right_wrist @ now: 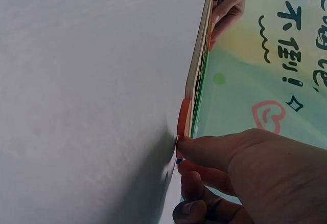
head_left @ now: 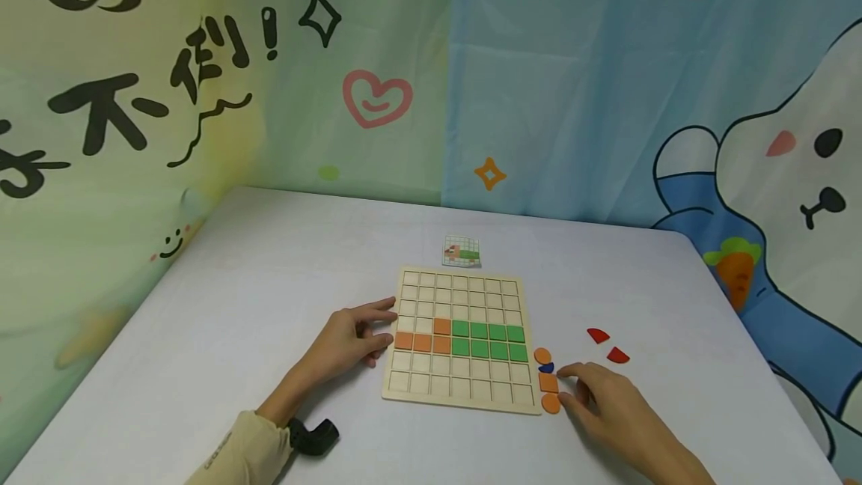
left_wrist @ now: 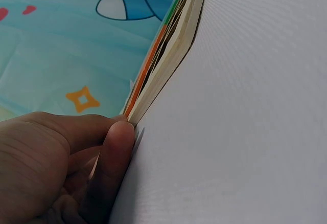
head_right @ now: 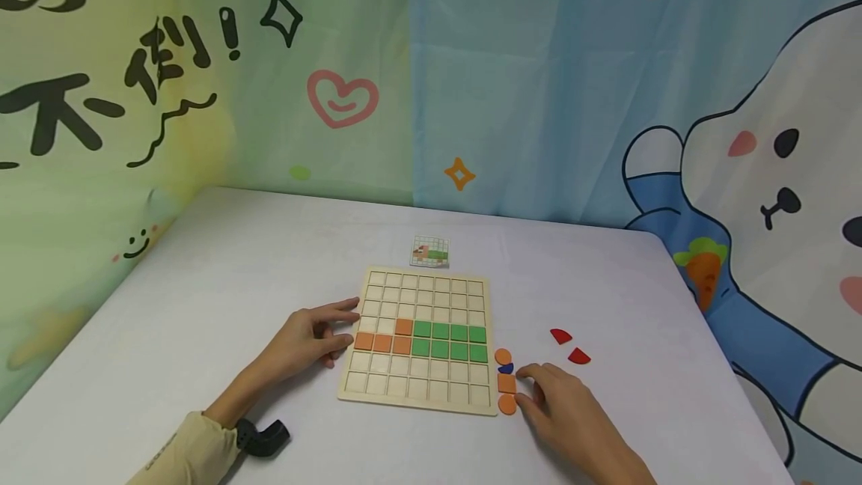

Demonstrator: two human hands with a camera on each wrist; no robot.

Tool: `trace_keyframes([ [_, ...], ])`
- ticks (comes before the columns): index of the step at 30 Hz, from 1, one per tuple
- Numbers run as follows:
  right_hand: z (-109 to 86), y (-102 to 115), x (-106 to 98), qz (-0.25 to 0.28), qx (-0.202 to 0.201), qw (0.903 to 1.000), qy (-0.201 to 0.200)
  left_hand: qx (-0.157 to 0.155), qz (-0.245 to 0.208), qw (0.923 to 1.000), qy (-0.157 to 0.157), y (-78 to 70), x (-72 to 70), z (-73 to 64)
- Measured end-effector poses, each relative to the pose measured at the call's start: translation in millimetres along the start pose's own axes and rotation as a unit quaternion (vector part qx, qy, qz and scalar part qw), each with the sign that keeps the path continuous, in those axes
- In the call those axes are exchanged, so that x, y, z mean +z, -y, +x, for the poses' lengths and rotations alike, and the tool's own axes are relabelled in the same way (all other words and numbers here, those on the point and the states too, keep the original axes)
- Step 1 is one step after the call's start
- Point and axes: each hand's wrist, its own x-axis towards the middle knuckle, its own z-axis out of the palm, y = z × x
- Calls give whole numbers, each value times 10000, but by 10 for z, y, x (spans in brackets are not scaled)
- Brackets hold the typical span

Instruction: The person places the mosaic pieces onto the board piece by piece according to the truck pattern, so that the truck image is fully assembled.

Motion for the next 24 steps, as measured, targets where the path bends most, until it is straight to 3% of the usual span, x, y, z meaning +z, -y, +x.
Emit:
trace_keyframes([
  [6,39,33,22,-20,199,9998,90,-33,-8,10000,2,-14,2,-6],
  [19,36,34,12,0,119,9999,64,-7,8,10000,-10,-3,3,0],
  [24,20,30,-2,39,288,9994,164,-24,52,10000,-13,1,2,-3],
])
